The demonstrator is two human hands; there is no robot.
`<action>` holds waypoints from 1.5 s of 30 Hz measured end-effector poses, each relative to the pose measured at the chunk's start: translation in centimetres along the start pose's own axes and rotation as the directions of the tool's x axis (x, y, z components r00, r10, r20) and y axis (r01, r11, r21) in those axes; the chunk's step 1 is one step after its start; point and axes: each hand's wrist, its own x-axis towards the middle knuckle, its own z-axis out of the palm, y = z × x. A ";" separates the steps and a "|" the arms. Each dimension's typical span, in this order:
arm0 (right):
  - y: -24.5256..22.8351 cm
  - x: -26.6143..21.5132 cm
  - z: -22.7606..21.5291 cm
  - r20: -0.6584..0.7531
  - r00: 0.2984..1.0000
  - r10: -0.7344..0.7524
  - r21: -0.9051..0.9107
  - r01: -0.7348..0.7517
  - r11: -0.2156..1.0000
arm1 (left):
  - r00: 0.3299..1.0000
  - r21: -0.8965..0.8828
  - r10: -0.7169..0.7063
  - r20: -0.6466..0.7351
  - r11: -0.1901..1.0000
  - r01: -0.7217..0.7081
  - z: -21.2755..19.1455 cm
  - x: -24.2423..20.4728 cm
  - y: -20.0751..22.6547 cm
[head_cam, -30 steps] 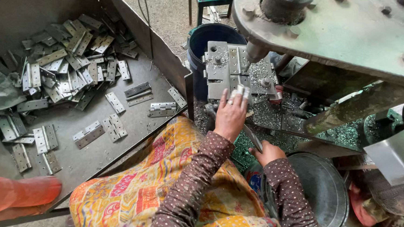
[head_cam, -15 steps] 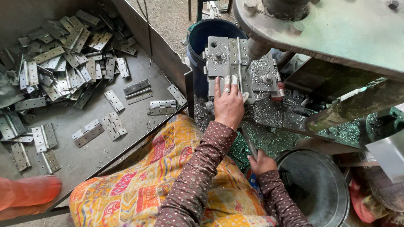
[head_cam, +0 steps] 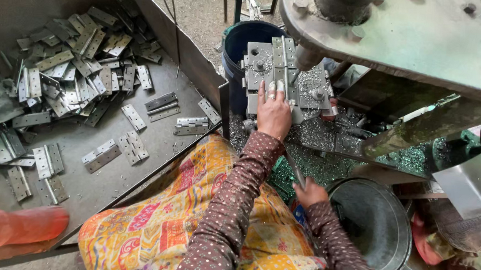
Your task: The person repeatedly picks up small metal plates from a bin, places them into a jig on a punching machine, and operates the lever to punch holes. After each cycle, the person removes the processed plate and returns it to the bin.
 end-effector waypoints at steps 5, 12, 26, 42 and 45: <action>0.1 -0.5 0.3 0.027 1.000 0.009 0.069 -0.011 0.998 | 0.998 -0.011 0.004 -0.058 1.000 -0.005 0.8 -1.1 -0.1; 0.1 1.3 -3.8 0.149 0.987 0.055 -0.045 -0.049 0.998 | 1.000 -0.015 -0.026 -0.004 1.000 0.026 1.2 1.7 -0.5; -0.7 0.9 -5.3 0.168 0.984 0.051 -0.047 -0.043 0.998 | 0.999 -0.077 -0.022 0.044 0.997 0.025 0.7 1.6 -1.1; -2.7 0.6 -8.1 0.119 0.992 0.031 -0.031 -0.027 0.999 | 0.997 0.007 0.060 0.051 0.998 -0.061 -2.0 0.0 -0.7; -4.4 0.5 -9.9 0.115 0.993 0.020 -0.044 -0.015 0.999 | 0.988 -0.005 0.085 -0.128 0.996 -0.086 -4.3 -5.9 1.5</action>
